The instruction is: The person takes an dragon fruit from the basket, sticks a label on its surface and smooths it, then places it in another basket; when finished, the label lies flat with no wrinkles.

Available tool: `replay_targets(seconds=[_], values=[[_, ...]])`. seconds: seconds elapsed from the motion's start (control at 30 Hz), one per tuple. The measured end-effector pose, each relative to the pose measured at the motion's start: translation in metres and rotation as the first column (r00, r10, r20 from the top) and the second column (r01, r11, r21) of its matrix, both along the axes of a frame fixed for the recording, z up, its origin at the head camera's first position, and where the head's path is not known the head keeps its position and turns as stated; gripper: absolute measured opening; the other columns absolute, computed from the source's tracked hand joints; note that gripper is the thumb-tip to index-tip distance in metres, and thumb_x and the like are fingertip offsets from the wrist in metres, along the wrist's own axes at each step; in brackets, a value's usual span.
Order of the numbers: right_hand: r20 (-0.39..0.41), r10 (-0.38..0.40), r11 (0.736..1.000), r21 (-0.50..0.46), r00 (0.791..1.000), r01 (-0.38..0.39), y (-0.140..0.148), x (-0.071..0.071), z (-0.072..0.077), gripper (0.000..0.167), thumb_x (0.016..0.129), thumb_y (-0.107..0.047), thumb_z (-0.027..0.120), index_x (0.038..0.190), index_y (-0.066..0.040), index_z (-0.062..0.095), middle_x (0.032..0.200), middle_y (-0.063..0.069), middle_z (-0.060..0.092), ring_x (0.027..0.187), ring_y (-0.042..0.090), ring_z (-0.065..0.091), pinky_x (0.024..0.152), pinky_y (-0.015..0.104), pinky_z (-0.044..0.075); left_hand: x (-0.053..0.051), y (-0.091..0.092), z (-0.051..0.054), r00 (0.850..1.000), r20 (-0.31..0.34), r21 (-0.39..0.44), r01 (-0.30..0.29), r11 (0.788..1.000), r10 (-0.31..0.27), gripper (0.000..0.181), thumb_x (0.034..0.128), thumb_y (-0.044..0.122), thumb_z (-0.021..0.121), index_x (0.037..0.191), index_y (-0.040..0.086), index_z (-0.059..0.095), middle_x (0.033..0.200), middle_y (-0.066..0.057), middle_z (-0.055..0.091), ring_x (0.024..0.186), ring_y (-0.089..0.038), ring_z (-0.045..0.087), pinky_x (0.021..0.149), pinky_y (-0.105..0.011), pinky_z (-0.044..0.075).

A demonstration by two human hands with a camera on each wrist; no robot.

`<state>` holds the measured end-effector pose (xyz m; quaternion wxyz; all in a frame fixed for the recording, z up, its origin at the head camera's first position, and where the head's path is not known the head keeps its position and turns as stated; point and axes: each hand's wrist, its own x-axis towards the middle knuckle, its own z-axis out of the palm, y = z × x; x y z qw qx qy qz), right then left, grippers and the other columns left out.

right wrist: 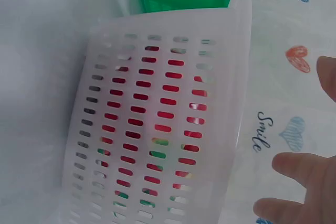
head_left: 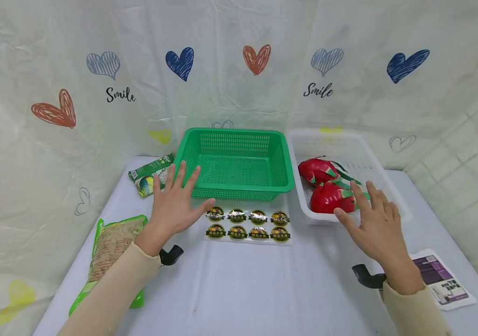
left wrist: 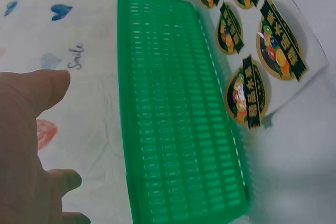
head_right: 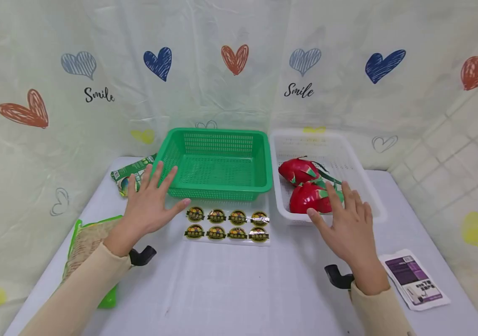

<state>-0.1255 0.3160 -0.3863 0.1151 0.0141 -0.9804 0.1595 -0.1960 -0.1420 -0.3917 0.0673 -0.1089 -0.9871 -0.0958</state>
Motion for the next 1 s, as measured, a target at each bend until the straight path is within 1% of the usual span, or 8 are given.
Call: replay_targets(seconds=[0.13,0.3,0.47,0.63,0.77,0.87,0.93,1.0], values=[[-0.059,-0.016,0.999,-0.044,0.998,0.014,-0.001,0.003,-0.003,0.08,0.102,-0.055,0.053,0.165,-0.014,0.027,0.166,0.032,0.024,0.145,0.063,0.027,0.111,0.085,0.018,-0.006,0.013,0.0,0.999,-0.04,0.07,0.037,0.997,-0.034,0.093,0.094,0.083,0.039,0.168,0.032,0.014,0.177,-0.011,0.007,0.165,-0.037,0.001,0.126,-0.073,0.003],[-0.147,-0.082,0.979,-0.198,0.986,0.052,-0.002,0.009,-0.006,0.063,0.104,-0.041,0.058,0.155,-0.007,0.045,0.153,0.032,0.045,0.134,0.057,0.043,0.101,0.081,0.034,-0.015,0.043,0.003,0.992,-0.066,0.186,0.117,0.976,-0.107,0.082,0.0985,0.073,0.046,0.165,0.027,0.029,0.174,-0.011,0.022,0.162,-0.038,0.018,0.124,-0.07,0.019],[-0.219,-0.18,0.939,-0.328,0.959,0.102,-0.001,0.017,-0.011,0.044,0.104,-0.028,0.06,0.141,-0.005,0.06,0.138,0.026,0.062,0.117,0.044,0.058,0.088,0.05,0.045,-0.021,0.077,0.005,0.977,-0.056,0.272,0.212,0.939,-0.205,0.076,0.1002,0.066,0.051,0.161,0.023,0.038,0.169,-0.011,0.033,0.156,-0.038,0.031,0.121,-0.066,0.031],[-0.171,-0.292,0.893,-0.401,0.941,0.204,0.002,0.027,-0.018,0.036,0.104,-0.03,0.061,0.131,-0.007,0.068,0.122,0.017,0.07,0.094,0.001,0.055,0.077,0.015,0.039,-0.025,0.114,0.007,0.947,-0.044,0.364,0.312,0.877,-0.319,0.071,0.1019,0.057,0.057,0.158,0.015,0.043,0.163,-0.011,0.044,0.151,-0.036,0.041,0.122,-0.057,0.038],[-0.026,-0.339,0.841,-0.457,0.94,0.29,0.007,0.035,-0.023,0.04,0.107,-0.041,0.055,0.123,-0.007,0.071,0.098,-0.003,0.073,0.08,-0.013,0.049,0.069,0.009,0.042,-0.029,0.145,0.011,0.929,-0.004,0.425,0.337,0.84,-0.37,0.068,0.1022,0.053,0.06,0.156,0.014,0.045,0.16,-0.008,0.048,0.15,-0.032,0.042,0.123,-0.05,0.038],[0.158,-0.266,0.746,-0.592,0.951,0.307,0.016,0.037,-0.027,0.052,0.108,-0.05,0.047,0.124,-0.006,0.07,0.087,-0.02,0.07,0.08,-0.008,0.059,0.068,0.014,0.052,-0.032,0.166,0.015,0.917,0.027,0.462,0.341,0.819,-0.397,0.066,0.1019,0.051,0.061,0.155,0.015,0.047,0.159,-0.006,0.05,0.15,-0.027,0.044,0.123,-0.046,0.039],[0.256,-0.155,0.621,-0.726,0.954,0.295,0.023,0.038,-0.03,0.054,0.108,-0.053,0.045,0.123,-0.008,0.071,0.086,-0.024,0.072,0.083,-0.002,0.067,0.072,0.018,0.057,-0.034,0.179,0.017,0.906,0.037,0.487,0.352,0.799,-0.421,0.065,0.1018,0.05,0.062,0.154,0.014,0.049,0.157,-0.004,0.053,0.146,-0.024,0.049,0.12,-0.041,0.044],[0.315,-0.039,0.472,-0.83,0.948,0.295,0.028,0.037,-0.031,0.051,0.108,-0.054,0.044,0.12,-0.014,0.073,0.092,-0.021,0.075,0.087,0.003,0.07,0.076,0.022,0.059,-0.037,0.193,0.018,0.893,0.049,0.524,0.359,0.772,-0.448,0.063,0.1015,0.048,0.064,0.153,0.013,0.051,0.154,-0.003,0.056,0.138,-0.021,0.057,0.113,-0.036,0.051]])
